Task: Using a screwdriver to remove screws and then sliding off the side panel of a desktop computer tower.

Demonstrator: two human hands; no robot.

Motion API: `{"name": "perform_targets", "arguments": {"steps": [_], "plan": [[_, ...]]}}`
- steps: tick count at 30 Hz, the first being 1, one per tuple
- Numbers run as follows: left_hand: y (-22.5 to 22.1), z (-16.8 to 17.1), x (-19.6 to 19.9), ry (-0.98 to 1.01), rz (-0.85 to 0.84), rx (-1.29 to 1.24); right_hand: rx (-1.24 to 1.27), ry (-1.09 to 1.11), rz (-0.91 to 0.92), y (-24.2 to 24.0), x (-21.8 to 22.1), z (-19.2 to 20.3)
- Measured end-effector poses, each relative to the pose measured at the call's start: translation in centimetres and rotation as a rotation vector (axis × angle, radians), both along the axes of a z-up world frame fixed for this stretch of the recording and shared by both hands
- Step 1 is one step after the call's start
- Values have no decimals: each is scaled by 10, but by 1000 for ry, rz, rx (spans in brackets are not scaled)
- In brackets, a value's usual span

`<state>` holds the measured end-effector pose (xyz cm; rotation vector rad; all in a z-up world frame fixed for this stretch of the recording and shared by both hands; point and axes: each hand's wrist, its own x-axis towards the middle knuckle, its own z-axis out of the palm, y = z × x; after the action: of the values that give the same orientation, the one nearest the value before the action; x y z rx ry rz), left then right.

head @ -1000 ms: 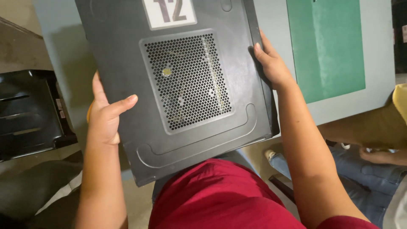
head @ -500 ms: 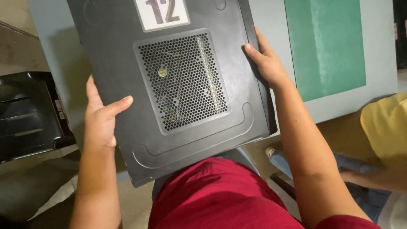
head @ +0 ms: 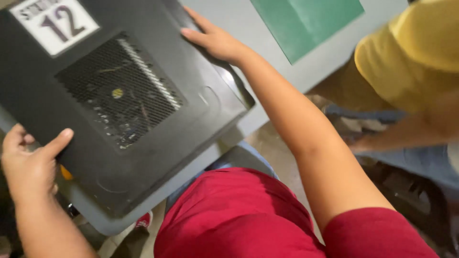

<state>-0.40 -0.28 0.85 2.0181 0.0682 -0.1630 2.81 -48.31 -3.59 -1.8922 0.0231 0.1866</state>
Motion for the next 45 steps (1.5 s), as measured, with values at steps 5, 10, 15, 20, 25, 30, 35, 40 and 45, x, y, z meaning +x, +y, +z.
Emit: {"name": "perform_targets", "arguments": {"steps": [5, 10, 15, 20, 25, 30, 35, 40, 45], "plan": [[11, -32, 3, 68, -29, 13, 94, 42, -14, -3, -13, -8], [19, -59, 8, 409, 190, -217, 252, 64, -9, 1, -28, -3], [5, -49, -3, 126, 84, -233, 329, 82, -57, 1, -32, -9], [-1, -48, -8, -177, -125, -187, 283, -27, -53, 0, -29, -26], [5, -72, -5, -118, 131, -170, -12, 253, -199, 10, -12, 34], [-22, -39, -14, 69, 336, -8, -199, -231, -81, 1, 131, -54], [-35, -22, -14, 74, 405, -215, -407, -370, 71, 13, 238, -30], [-36, -22, -14, 61, 390, -189, -698, -93, 469, 2, 291, 11], [-48, 18, -11, 138, 386, -291, -710, 136, 395, 34, 278, 69]]}}
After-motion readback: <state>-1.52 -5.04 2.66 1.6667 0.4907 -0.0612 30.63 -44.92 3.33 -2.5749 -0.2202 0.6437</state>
